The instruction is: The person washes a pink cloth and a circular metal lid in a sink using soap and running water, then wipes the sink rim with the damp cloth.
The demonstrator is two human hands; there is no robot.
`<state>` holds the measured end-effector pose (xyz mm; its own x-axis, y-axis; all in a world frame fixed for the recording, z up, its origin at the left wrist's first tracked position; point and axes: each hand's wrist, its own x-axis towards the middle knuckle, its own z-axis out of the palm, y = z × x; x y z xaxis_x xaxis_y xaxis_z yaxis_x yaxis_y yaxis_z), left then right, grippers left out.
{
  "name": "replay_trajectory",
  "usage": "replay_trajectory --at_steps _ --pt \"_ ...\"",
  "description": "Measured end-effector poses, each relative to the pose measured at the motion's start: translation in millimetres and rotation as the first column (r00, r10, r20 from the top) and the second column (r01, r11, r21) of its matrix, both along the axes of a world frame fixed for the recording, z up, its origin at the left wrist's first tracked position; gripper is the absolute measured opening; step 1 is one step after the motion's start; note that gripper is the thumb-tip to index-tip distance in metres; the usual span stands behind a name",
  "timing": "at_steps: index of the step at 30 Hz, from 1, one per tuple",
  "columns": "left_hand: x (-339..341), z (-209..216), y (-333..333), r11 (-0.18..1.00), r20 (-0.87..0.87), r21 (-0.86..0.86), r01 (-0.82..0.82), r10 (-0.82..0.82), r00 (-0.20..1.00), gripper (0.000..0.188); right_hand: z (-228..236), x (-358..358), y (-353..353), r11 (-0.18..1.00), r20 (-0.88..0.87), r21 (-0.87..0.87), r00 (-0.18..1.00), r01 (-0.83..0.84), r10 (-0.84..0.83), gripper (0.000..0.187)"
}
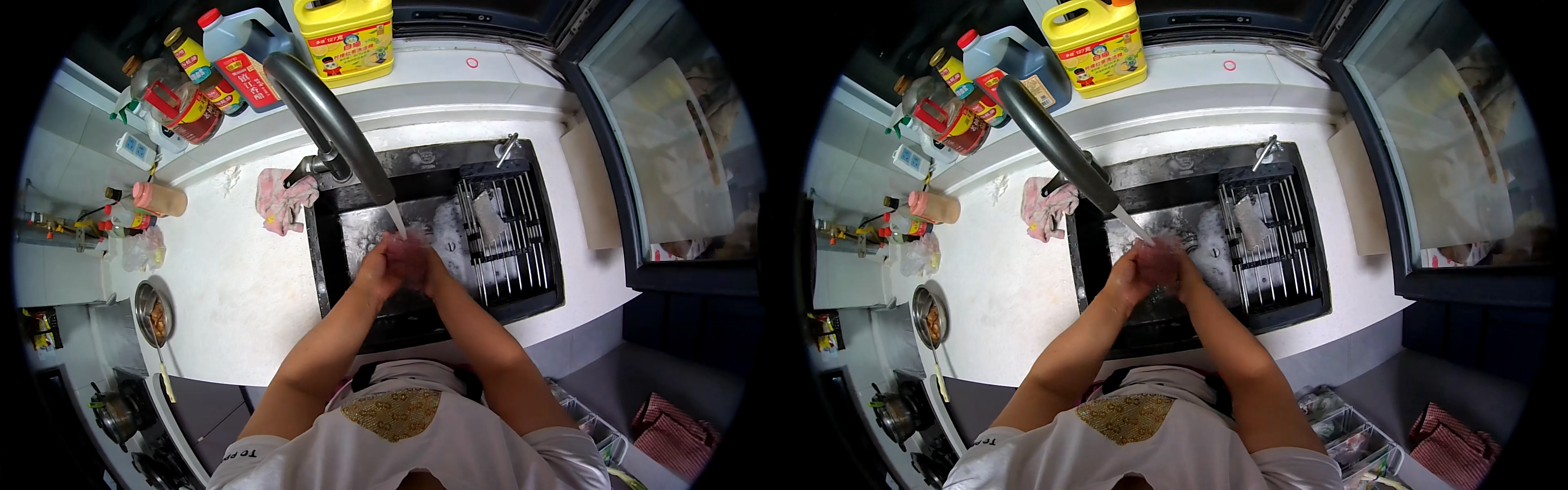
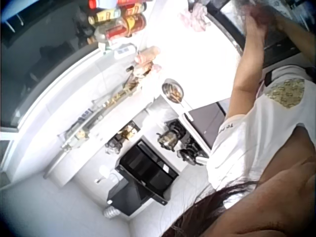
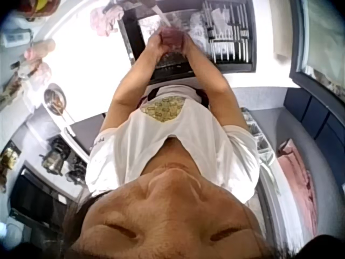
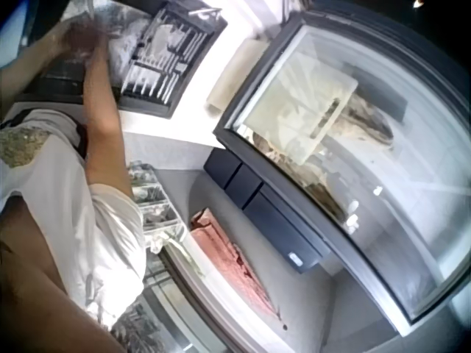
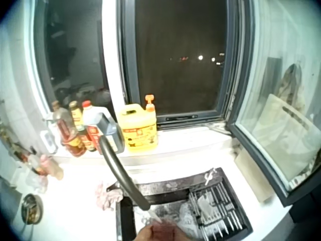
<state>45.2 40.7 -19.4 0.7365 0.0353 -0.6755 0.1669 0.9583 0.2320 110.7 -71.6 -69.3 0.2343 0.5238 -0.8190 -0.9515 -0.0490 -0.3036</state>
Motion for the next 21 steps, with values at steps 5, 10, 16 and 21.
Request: replay_trajectory --at_steps 5,10,16,21 --pt "-11.5 -30.3 9.2 0.996 -0.18 0.044 0.075 -0.066 0.981 0.054 -4.5 -5.0 4.0 0.881 -0.055 0.347 0.945 0.32 -0.322 0.031" --pt "-11.7 -30.0 18.2 0.954 -0.269 -0.074 0.292 -0.301 0.915 0.06 3.3 -19.3 9.2 0.98 0.262 0.07 0.944 0.187 -0.199 0.038" --pt "-13.8 -53.8 12.0 0.986 -0.108 -0.004 0.167 -0.167 0.98 0.035 37.8 -0.4 -11.5 0.983 0.515 -0.124 0.838 -0.139 0.183 0.035" --pt "-1.4 -58.1 -6.5 0.999 0.017 0.033 0.032 -0.033 0.999 0.027 -4.8 -24.9 9.2 0.963 0.955 -0.198 0.257 0.182 0.148 0.036"
